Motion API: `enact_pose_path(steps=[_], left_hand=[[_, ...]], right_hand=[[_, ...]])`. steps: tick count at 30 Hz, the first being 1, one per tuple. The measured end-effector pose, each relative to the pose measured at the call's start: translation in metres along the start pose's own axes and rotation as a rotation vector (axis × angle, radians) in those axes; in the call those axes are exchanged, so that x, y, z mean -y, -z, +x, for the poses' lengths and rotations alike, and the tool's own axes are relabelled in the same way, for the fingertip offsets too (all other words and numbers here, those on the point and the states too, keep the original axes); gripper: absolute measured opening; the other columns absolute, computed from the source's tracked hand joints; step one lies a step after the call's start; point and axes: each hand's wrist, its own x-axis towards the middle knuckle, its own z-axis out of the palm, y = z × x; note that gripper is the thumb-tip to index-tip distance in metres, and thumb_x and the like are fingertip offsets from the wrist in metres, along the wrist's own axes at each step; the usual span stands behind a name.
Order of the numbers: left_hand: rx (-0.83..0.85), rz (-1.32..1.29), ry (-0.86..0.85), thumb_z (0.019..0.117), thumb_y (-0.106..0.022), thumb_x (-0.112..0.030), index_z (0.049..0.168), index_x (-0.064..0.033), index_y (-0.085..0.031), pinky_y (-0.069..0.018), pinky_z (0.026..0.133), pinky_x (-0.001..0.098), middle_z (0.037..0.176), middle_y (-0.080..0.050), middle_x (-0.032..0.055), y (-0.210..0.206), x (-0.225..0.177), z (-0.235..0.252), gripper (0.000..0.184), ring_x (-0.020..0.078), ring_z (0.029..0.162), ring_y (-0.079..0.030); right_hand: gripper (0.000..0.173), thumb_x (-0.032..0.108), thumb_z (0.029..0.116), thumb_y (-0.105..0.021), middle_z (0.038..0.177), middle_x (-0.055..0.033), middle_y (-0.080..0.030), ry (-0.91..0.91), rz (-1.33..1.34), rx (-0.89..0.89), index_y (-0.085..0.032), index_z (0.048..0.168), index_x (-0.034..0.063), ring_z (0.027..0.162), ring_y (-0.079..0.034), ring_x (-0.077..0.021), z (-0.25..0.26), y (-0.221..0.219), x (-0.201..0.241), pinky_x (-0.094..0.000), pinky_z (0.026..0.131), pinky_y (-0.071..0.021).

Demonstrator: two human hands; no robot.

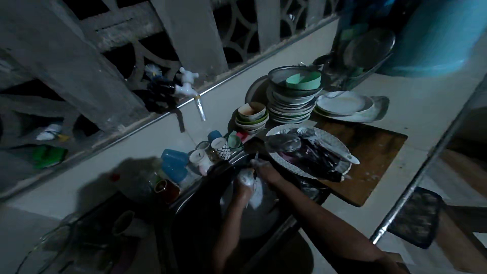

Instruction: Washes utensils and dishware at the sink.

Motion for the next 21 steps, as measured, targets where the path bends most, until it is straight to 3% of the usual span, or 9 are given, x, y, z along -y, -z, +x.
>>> enact_pose_path(steps=[3, 7, 9, 11, 14, 16, 17, 19, 21], left_hand=[[0.091, -0.093, 0.045, 0.1004, -0.061, -0.007, 0.138, 0.0089, -0.054, -0.0442, 0.11, 0.0378, 0.134, -0.061, 0.0253, 0.007, 0.005, 0.004, 0.041, 0.0275, 0.126, -0.059], [0.136, -0.242, 0.157, 0.1003, -0.061, -0.009, 0.133, 0.0049, -0.056, -0.0556, 0.086, 0.0373, 0.116, -0.064, 0.0195, -0.004, 0.029, 0.005, 0.036, 0.0219, 0.097, -0.064], [0.124, -0.221, 0.143, 0.0991, -0.065, -0.009, 0.134, 0.0074, -0.056, -0.0506, 0.1, 0.0394, 0.126, -0.063, 0.0236, -0.001, 0.03, 0.001, 0.04, 0.0257, 0.113, -0.063], [0.143, -0.092, 0.092, 0.0989, -0.068, -0.018, 0.135, 0.006, -0.057, -0.0471, 0.107, 0.0394, 0.13, -0.063, 0.023, 0.006, 0.031, 0.001, 0.044, 0.0264, 0.121, -0.062], [0.281, 0.26, 0.035, 0.1029, -0.062, -0.027, 0.137, 0.0012, -0.059, -0.0418, 0.114, 0.043, 0.136, -0.063, 0.0212, 0.023, 0.022, 0.006, 0.045, 0.0297, 0.131, -0.058], [0.362, 0.422, 0.017, 0.1043, -0.058, -0.023, 0.136, -0.0005, -0.06, -0.0415, 0.114, 0.0458, 0.135, -0.063, 0.0208, 0.028, 0.009, 0.009, 0.039, 0.0317, 0.131, -0.057], [0.382, 0.466, 0.007, 0.1045, -0.056, -0.019, 0.136, -0.0004, -0.06, -0.0412, 0.114, 0.0469, 0.135, -0.063, 0.0213, 0.028, 0.003, 0.011, 0.037, 0.0327, 0.131, -0.057], [0.394, 0.512, -0.014, 0.1045, -0.054, -0.014, 0.138, -0.0005, -0.059, -0.0395, 0.115, 0.0474, 0.137, -0.061, 0.0215, 0.028, -0.003, 0.015, 0.036, 0.0333, 0.133, -0.055], [0.388, 0.528, -0.012, 0.1037, -0.057, -0.018, 0.137, -0.0014, -0.06, -0.0406, 0.114, 0.0478, 0.136, -0.062, 0.0203, 0.03, -0.004, 0.018, 0.037, 0.0326, 0.132, -0.056]], right_hand=[[0.032, 0.021, 0.1108, -0.045, 0.092, -0.0105, -0.062, 0.022, 0.014, -0.013, -0.064, 0.115, -0.0047, 0.075, -0.06, -0.0127, 0.008, 0.011, 0.003, -0.0289, 0.073, -0.0527], [0.035, 0.023, 0.1107, -0.045, 0.088, -0.0138, -0.06, 0.083, -0.04, -0.099, -0.063, 0.113, -0.0068, 0.073, -0.057, -0.0185, 0.008, 0.017, 0.002, -0.0356, 0.073, -0.0512], [0.033, 0.022, 0.1103, -0.046, 0.087, -0.0135, -0.062, 0.069, -0.065, -0.095, -0.063, 0.115, -0.0065, 0.071, -0.06, -0.0178, 0.006, 0.02, 0.002, -0.0342, 0.071, -0.0535], [0.03, 0.016, 0.1064, -0.054, 0.102, -0.0196, -0.067, 0.093, -0.207, -0.173, -0.06, 0.126, -0.0053, 0.086, -0.067, -0.0253, 0.0, 0.03, 0.004, -0.0409, 0.081, -0.0563], [0.066, 0.013, 0.0949, -0.07, 0.146, -0.0277, -0.05, 0.21, -0.664, -0.193, -0.04, 0.151, -0.0028, 0.137, -0.047, -0.0446, -0.003, 0.047, 0.006, -0.0641, 0.111, -0.0368], [0.059, 0.024, 0.0984, -0.067, 0.155, -0.03, -0.041, 0.28, -0.993, 0.012, -0.049, 0.147, -0.0031, 0.15, -0.024, -0.0515, -0.005, 0.049, 0.004, -0.0726, 0.118, -0.0144], [0.046, 0.023, 0.1036, -0.058, 0.151, -0.0317, -0.045, 0.272, -1.125, 0.15, -0.056, 0.141, -0.0037, 0.147, -0.027, -0.0538, -0.009, 0.045, 0.006, -0.0745, 0.117, -0.0126], [0.034, 0.012, 0.1077, -0.045, 0.134, -0.0316, -0.058, 0.236, -1.256, 0.355, -0.059, 0.133, -0.0055, 0.132, -0.049, -0.051, -0.014, 0.041, 0.008, -0.069, 0.111, -0.0304], [0.034, 0.014, 0.1093, -0.042, 0.127, -0.0312, -0.062, 0.246, -1.215, 0.383, -0.06, 0.13, -0.0053, 0.121, -0.058, -0.0501, -0.014, 0.046, 0.002, -0.0653, 0.102, -0.0426]])
